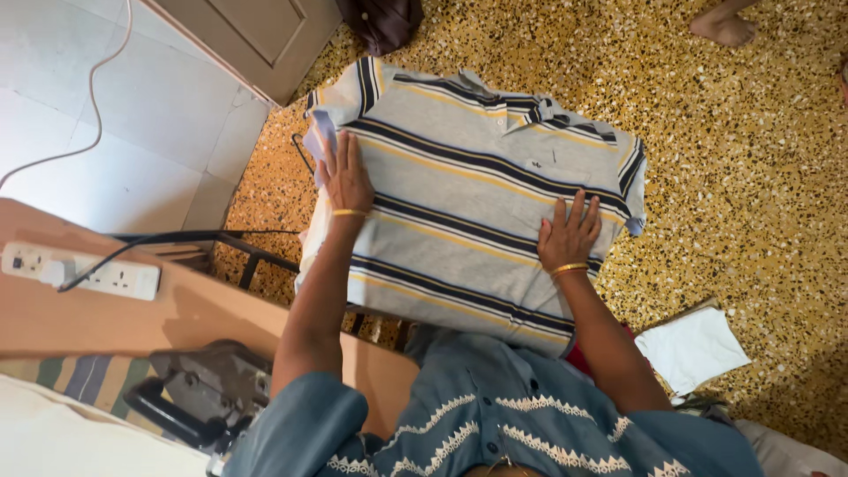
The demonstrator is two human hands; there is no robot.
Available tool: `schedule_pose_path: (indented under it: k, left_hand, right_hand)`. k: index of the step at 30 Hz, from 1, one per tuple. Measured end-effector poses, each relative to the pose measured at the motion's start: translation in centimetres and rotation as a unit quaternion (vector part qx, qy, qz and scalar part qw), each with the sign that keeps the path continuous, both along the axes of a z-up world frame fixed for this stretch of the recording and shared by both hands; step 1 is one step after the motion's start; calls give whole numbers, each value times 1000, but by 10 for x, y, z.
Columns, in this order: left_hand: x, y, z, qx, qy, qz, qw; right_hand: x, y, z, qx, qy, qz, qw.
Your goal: The person irons a striped polo shirt on a table, smoothing the fabric and using a steam iron to remove wrinkles. After finishing the polo, the person picks up a light purple button-down shirt, removes it from a hanger, and begins ironing it on the same surface.
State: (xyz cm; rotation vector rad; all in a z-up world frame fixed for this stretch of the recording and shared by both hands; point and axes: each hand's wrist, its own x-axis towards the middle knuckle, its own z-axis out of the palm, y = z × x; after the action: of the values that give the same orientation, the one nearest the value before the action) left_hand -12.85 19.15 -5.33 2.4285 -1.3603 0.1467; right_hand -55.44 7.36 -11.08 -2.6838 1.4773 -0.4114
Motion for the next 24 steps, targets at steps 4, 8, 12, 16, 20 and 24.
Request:
schedule_pose_path:
  k: [4,8,12,16,20,24]
  left_hand:
    - [-42,62,-2,86,23,-146,985]
    - [-36,132,2,122,175,144,966]
    - [-27,168,-1,61,28,155,986]
    - [-75,175,0,-16,-2,48,999]
    - [-153,194,3,-18,53,-155,986]
    - [-188,198,2,55,122,-142,981]
  right_hand:
    - [-8,21,8,63,-33,4,997]
    - [-48,80,20,98,21,41,994]
    - [-80,88,21,72,24,-74,994]
    - [-94,92,4,44,-88,-82,992]
    - [-104,109,-34,99,-183,-166,964]
    - [-116,124,-37,126,-245,-187,943]
